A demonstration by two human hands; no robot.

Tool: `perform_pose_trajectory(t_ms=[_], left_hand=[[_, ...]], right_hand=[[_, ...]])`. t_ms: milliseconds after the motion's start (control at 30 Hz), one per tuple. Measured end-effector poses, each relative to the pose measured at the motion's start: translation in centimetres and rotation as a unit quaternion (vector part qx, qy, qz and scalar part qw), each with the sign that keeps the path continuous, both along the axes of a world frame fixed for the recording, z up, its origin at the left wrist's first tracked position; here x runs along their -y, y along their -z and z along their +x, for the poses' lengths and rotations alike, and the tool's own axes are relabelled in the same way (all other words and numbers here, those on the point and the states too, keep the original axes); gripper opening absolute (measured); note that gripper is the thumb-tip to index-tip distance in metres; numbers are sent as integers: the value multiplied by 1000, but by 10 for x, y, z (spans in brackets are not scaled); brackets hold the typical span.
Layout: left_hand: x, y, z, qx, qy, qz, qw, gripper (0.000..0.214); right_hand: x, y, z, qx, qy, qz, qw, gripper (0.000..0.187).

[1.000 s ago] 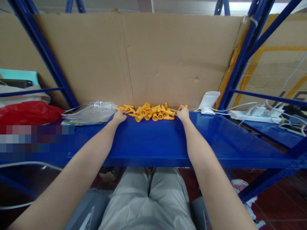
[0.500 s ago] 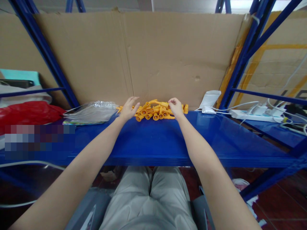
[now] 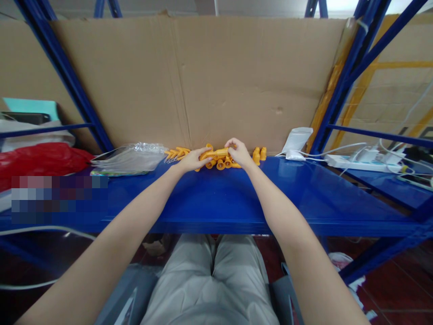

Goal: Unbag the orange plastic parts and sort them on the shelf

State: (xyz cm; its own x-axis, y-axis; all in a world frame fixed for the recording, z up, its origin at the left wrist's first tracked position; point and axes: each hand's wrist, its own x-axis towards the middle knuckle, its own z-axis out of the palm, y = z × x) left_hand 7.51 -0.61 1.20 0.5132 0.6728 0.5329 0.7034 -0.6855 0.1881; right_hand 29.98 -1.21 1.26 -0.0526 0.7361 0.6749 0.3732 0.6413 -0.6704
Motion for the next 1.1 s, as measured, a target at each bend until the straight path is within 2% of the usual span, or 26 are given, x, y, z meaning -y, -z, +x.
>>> perform_pose_trajectory(t_ms=[100, 233, 300, 400, 500, 667, 833, 1100], left_hand=[[4, -2, 5, 3, -20, 14, 1000, 39], [11, -6, 8, 20, -91, 49, 994, 34], [15, -8, 6, 16, -130, 55, 990, 35], [20, -11, 5, 1, -165, 54, 985, 36], [24, -14, 5, -15, -183, 53, 982, 37], [26, -15, 6, -11, -192, 55, 980, 40], [23, -12, 4, 14, -166, 66, 984, 47], [18, -11, 4, 47, -163, 65, 983, 55]], right_hand=[[-1, -1, -1, 0, 8, -1, 1000, 12], [2, -3, -2, -74, 8, -28, 997, 3], [7, -5, -3, -94, -20, -66, 993, 15], [16, -5, -6, -66, -64, -123, 988, 31], [21, -3, -10, -42, -70, -129, 988, 39], [19, -3, -12, -37, -56, -112, 991, 39], [15, -1, -8, -20, -38, -103, 994, 33], [9, 4, -3, 15, -63, -76, 995, 30]])
